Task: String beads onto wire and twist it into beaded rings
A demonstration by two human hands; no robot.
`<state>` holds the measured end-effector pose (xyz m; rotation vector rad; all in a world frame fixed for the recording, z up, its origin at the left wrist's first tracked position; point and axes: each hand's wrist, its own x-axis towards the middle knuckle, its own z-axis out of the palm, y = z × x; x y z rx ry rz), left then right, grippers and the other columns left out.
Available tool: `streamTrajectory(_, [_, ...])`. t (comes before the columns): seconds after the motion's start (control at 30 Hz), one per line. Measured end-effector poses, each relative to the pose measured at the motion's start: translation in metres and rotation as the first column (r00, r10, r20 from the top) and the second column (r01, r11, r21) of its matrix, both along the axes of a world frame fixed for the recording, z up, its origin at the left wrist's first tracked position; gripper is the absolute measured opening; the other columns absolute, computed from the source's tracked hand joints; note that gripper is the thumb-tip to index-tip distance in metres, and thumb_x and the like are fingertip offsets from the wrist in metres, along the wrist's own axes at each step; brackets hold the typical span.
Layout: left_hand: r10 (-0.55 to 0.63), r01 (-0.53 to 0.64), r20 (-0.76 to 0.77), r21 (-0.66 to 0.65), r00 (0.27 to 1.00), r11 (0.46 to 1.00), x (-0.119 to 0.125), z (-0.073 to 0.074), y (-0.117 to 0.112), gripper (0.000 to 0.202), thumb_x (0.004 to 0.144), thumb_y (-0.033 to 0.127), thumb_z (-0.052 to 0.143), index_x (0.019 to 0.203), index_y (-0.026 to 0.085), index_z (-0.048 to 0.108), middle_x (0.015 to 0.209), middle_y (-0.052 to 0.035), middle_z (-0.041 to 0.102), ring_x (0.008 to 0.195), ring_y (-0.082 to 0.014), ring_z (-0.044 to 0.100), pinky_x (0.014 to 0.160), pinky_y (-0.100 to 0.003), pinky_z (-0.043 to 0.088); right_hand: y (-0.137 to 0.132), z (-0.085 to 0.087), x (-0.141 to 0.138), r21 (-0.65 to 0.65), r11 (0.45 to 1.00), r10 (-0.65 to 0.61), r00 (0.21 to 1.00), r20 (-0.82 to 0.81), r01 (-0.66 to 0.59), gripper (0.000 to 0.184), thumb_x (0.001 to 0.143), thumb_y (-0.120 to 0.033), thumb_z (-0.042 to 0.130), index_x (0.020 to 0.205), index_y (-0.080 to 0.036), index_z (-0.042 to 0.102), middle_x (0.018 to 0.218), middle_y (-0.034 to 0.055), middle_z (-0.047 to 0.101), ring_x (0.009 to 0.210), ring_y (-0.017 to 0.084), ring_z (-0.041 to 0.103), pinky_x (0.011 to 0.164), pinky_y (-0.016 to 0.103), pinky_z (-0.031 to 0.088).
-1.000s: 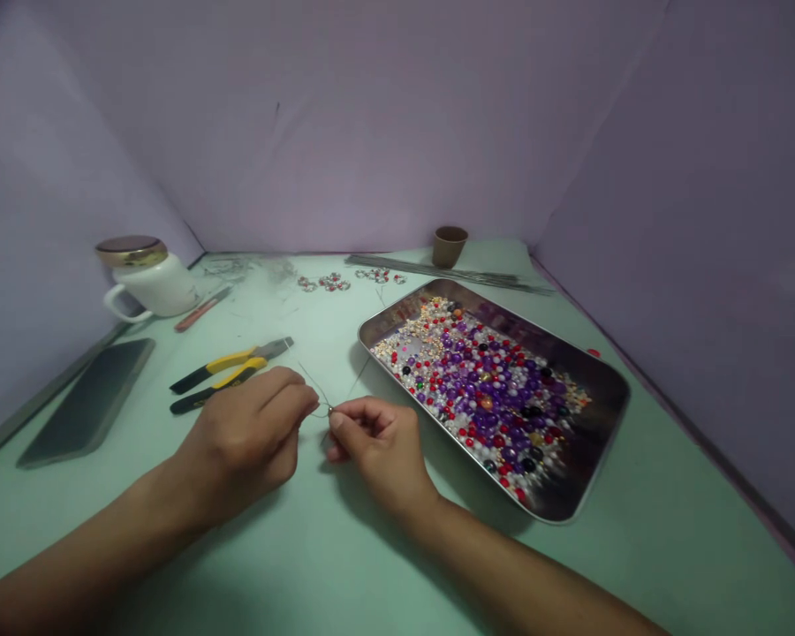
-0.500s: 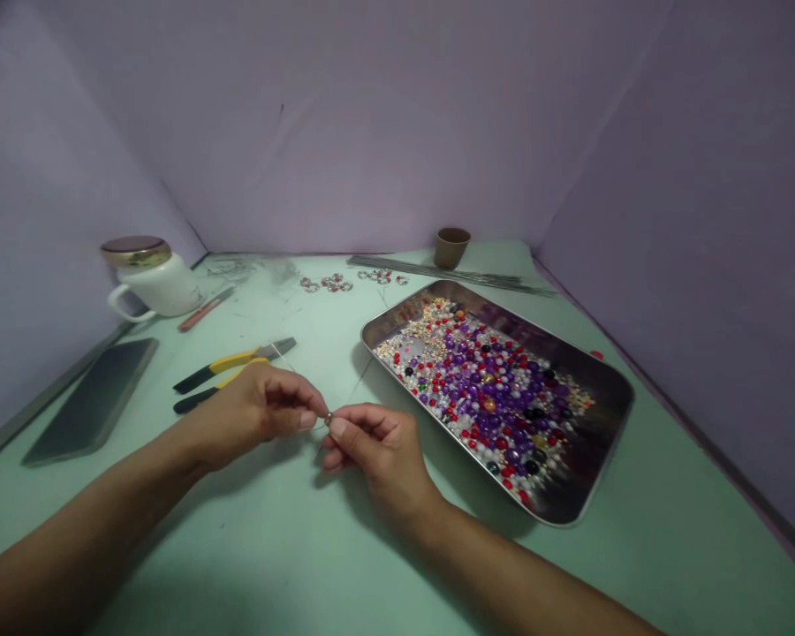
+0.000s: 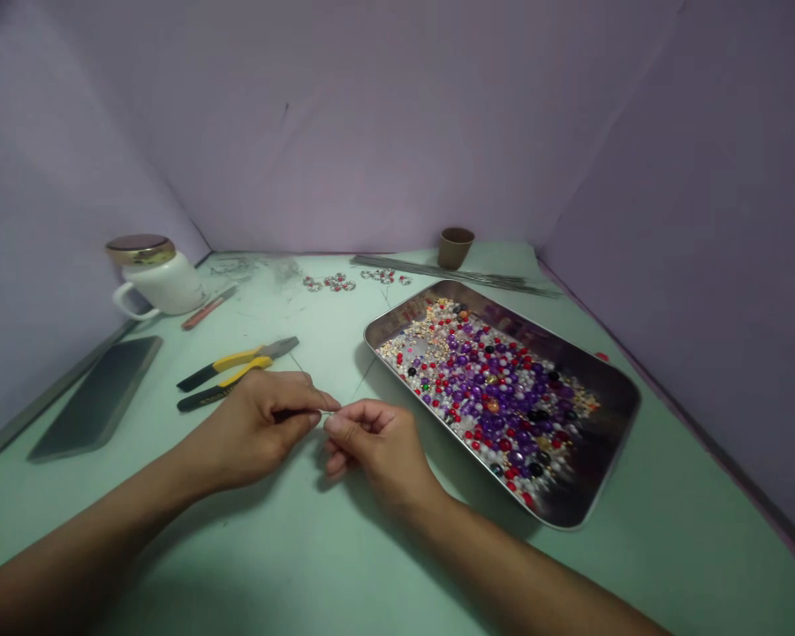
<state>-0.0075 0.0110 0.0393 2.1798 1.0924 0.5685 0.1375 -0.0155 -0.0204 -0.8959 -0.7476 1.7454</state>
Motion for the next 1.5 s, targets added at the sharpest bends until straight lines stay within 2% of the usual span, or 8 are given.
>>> streamTrajectory(0.2, [0.048,-0.040,0.049,-0.151,0.998,0.988,-0.001,0.001,0.004,0.030,0.069,0.007,0.047,0.087,0.019,0.069,0.071,-0.0011,0.064,0.065,-0.0107,0.055,0.059,-0.020,0.041,0.000,-0.002,-0.002,0.003,1.000,-0.023,1.000,-0.004,0.023,0.024,0.058,-0.029,0.075,0.074,-0.013,0.067,0.053,-0.0001,0.062,0.040,0.009,0.056,0.041,0.019,0.047])
streamTrajectory(0.4, [0.061,0.002,0.119,-0.466,0.991,0.885,-0.001,0.001,0.006,0.035,0.065,0.013,0.053,0.098,0.013,0.066,0.062,-0.0020,0.064,0.053,-0.0110,0.052,0.049,-0.022,0.039,-0.004,-0.002,-0.001,0.067,0.997,-0.042,0.998,0.039,0.039,0.017,0.063,-0.028,0.072,0.063,-0.012,0.067,0.050,0.0011,0.061,0.040,0.008,0.054,0.042,0.019,0.045])
streamTrajectory(0.57, [0.074,0.014,0.145,-0.530,0.987,0.848,-0.002,-0.008,0.008,0.040,0.064,0.016,0.056,0.103,0.014,0.064,0.052,0.0012,0.057,0.048,-0.0096,0.046,0.046,-0.022,0.036,-0.005,-0.002,-0.002,0.054,0.997,-0.059,0.996,0.070,0.055,0.018,0.064,-0.028,0.071,0.061,-0.012,0.065,0.047,0.0001,0.059,0.037,0.007,0.050,0.039,0.020,0.043])
streamTrajectory(0.73, [0.142,-0.088,0.074,-0.488,0.987,0.869,0.000,-0.011,0.010,0.045,0.064,0.019,0.058,0.108,0.012,0.059,0.048,0.0067,0.042,0.045,-0.0063,0.036,0.046,-0.020,0.031,-0.002,-0.001,0.000,0.050,0.992,-0.120,0.989,0.088,0.116,0.017,0.063,-0.028,0.072,0.067,-0.012,0.067,0.049,0.0008,0.059,0.039,0.008,0.050,0.040,0.020,0.043])
streamTrajectory(0.83, [0.191,-0.157,0.041,-0.416,0.981,0.896,-0.001,-0.003,0.007,0.046,0.068,0.023,0.055,0.113,0.013,0.052,0.064,0.0033,0.052,0.046,-0.0056,0.038,0.045,-0.020,0.033,0.000,0.001,0.002,0.054,0.987,-0.157,0.982,0.105,0.151,0.017,0.064,-0.028,0.072,0.069,-0.012,0.067,0.053,0.0009,0.060,0.043,0.008,0.052,0.043,0.020,0.044])
streamTrajectory(0.97, [0.191,-0.196,-0.083,-0.067,0.978,0.978,-0.004,0.004,-0.002,0.023,0.068,0.027,0.058,0.089,0.017,0.057,0.086,-0.0018,0.057,0.046,-0.0049,0.038,0.047,-0.022,0.034,0.001,0.002,0.003,0.023,0.984,-0.178,0.979,0.095,0.177,0.020,0.063,-0.029,0.073,0.069,-0.012,0.067,0.053,0.0004,0.059,0.043,0.008,0.052,0.044,0.021,0.045])
streamTrajectory(1.1, [0.149,-0.094,-0.218,0.244,0.964,0.965,-0.003,0.001,-0.010,0.008,0.071,0.022,0.054,0.074,0.017,0.059,0.091,-0.0042,0.055,0.060,-0.0102,0.048,0.059,-0.026,0.039,0.002,0.002,0.003,0.013,0.983,-0.183,0.980,0.074,0.182,0.021,0.062,-0.030,0.073,0.069,-0.012,0.067,0.053,0.0008,0.060,0.044,0.009,0.053,0.045,0.022,0.046])
streamTrajectory(1.5, [0.122,-0.045,-0.234,0.307,0.965,0.951,-0.009,-0.003,0.003,0.013,0.079,0.018,0.039,0.069,0.016,0.047,0.060,0.0009,0.050,0.053,-0.0105,0.042,0.051,-0.023,0.031,0.001,0.002,0.002,0.022,0.990,-0.143,0.984,0.105,0.141,0.023,0.061,-0.031,0.074,0.068,-0.012,0.065,0.053,0.0009,0.061,0.041,0.008,0.053,0.041,0.021,0.046])
